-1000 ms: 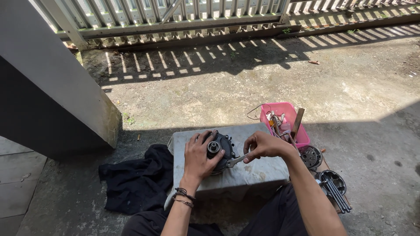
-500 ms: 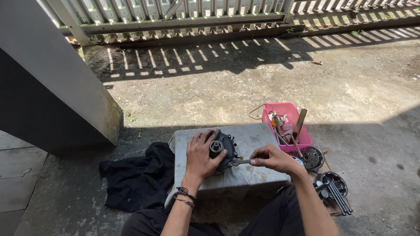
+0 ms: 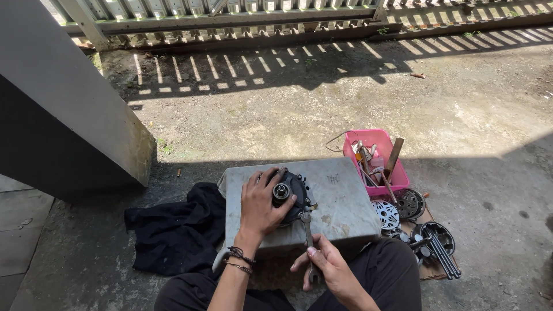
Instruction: Repairing a mechanical component by loosening or tightening bolts with a wrench
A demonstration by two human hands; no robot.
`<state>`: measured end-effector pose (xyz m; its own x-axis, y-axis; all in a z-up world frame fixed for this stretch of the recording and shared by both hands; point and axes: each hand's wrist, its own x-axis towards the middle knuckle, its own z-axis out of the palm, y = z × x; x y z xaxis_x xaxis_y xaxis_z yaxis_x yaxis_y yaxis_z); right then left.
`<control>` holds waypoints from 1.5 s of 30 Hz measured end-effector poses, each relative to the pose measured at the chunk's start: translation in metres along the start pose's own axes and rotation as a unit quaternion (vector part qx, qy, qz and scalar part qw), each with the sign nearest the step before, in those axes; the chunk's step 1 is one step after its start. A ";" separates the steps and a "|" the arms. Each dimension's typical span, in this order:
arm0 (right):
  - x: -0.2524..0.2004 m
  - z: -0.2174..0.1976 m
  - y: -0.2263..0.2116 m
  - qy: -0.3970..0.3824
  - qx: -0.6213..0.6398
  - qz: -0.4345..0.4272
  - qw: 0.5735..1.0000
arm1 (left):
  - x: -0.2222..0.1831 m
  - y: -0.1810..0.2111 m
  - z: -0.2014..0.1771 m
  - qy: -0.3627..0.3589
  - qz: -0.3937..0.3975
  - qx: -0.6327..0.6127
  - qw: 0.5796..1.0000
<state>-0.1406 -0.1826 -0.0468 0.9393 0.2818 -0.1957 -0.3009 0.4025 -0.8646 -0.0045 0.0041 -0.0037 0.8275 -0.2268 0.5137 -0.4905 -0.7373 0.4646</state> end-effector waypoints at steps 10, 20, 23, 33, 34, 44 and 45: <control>0.018 0.069 0.008 0.169 0.042 0.076 0.982 | -0.001 -0.001 0.000 0.005 0.006 -0.003 1.000; 0.026 0.079 0.007 0.181 0.078 0.092 0.976 | 0.000 -0.002 0.003 0.008 0.005 -0.001 1.000; 0.021 0.054 0.014 0.138 0.064 0.074 0.986 | -0.001 0.000 -0.001 0.002 0.004 -0.008 1.000; 0.055 -0.067 -0.095 0.001 -0.262 0.120 0.957 | 0.000 -0.008 0.003 -0.040 -0.029 -0.023 0.999; 0.064 -0.066 -0.110 0.002 -0.262 0.118 0.958 | 0.000 -0.007 0.003 -0.040 -0.027 -0.022 0.999; 0.163 -0.059 -0.166 -0.183 -0.436 0.188 0.860 | 0.000 -0.013 0.007 -0.059 -0.027 -0.021 0.998; 0.165 -0.055 -0.168 -0.186 -0.445 0.195 0.854 | 0.000 -0.012 0.007 -0.061 -0.029 -0.020 0.998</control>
<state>0.0738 -0.2521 0.0409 0.6295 0.5667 -0.5316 -0.1794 -0.5597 -0.8090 0.0035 0.0087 -0.0149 0.8808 -0.2612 0.3948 -0.4488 -0.7263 0.5206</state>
